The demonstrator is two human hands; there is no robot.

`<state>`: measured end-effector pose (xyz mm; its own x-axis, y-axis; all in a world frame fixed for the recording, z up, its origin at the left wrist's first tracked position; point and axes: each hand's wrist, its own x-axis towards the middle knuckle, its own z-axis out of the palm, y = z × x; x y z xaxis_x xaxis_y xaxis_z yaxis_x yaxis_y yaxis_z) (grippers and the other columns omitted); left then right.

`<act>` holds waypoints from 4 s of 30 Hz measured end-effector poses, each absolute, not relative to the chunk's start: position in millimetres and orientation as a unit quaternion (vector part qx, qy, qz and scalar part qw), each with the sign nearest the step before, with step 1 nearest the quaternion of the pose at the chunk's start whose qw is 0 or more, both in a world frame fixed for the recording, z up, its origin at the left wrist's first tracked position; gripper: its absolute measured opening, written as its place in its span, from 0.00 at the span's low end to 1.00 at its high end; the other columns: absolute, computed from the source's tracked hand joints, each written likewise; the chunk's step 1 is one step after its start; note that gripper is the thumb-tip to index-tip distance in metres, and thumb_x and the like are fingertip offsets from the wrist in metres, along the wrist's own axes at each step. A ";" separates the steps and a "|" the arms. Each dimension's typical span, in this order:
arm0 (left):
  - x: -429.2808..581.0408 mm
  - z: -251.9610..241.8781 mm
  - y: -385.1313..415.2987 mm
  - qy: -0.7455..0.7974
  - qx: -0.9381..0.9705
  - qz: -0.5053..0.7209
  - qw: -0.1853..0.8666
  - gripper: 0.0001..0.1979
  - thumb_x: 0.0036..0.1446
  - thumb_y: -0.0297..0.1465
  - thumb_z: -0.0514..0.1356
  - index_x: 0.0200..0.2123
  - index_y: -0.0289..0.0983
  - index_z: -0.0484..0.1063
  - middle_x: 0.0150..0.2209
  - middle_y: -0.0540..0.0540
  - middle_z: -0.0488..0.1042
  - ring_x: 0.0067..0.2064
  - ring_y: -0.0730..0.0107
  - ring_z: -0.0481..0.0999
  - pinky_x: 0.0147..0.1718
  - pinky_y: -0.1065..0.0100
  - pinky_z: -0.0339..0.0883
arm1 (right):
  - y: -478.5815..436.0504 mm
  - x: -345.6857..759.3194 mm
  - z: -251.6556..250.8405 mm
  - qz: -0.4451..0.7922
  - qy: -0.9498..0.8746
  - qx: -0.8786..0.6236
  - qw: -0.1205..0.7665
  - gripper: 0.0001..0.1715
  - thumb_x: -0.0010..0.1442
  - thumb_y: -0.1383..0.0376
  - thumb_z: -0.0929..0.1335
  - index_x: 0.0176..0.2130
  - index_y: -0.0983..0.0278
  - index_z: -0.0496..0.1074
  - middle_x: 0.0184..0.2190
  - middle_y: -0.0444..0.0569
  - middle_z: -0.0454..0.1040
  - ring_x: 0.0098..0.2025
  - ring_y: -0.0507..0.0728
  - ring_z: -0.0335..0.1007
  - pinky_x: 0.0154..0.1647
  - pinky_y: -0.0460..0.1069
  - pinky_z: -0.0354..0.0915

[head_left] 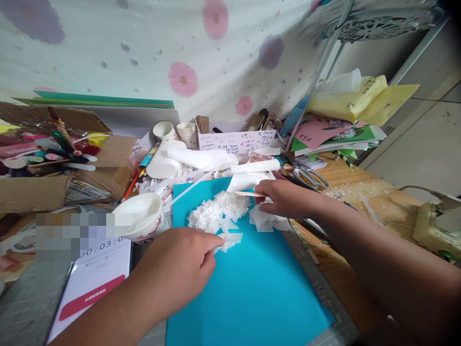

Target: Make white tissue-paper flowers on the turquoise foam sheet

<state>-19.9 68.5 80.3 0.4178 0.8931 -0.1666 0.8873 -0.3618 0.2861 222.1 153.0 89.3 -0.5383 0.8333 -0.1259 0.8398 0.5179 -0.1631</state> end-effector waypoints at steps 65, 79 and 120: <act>-22.6 67.8 78.5 0.592 0.784 0.086 0.162 0.13 0.58 0.34 0.51 0.45 0.44 0.71 0.21 0.53 0.70 0.23 0.65 0.69 0.22 0.69 0.48 | 118.2 163.3 63.5 -0.237 0.888 0.297 -0.259 0.18 0.67 0.60 0.59 0.30 0.66 0.68 0.26 0.47 0.69 0.29 0.52 0.64 0.31 0.46 0.57; -24.6 62.3 81.9 0.569 0.797 0.084 0.187 0.11 0.57 0.36 0.55 0.39 0.48 0.76 0.24 0.54 0.73 0.23 0.71 0.68 0.24 0.71 0.51 | 117.2 208.9 83.3 -0.283 0.758 0.354 -0.470 0.18 0.66 0.56 0.62 0.29 0.64 0.68 0.24 0.45 0.67 0.24 0.52 0.63 0.23 0.46 0.60; -25.5 57.4 80.7 0.516 0.849 0.071 0.092 0.09 0.57 0.28 0.52 0.26 0.41 0.68 0.25 0.54 0.70 0.28 0.72 0.68 0.26 0.69 0.44 | 114.8 184.1 76.0 -0.163 0.844 0.447 -0.248 0.04 0.53 0.72 0.66 0.29 0.66 0.72 0.29 0.46 0.69 0.30 0.52 0.64 0.31 0.46 0.59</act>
<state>-25.5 80.7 57.4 0.4584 0.8884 0.0252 0.8625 -0.4515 0.2286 184.1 114.8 76.0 -0.4777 0.8348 0.2736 0.6730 0.5479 -0.4969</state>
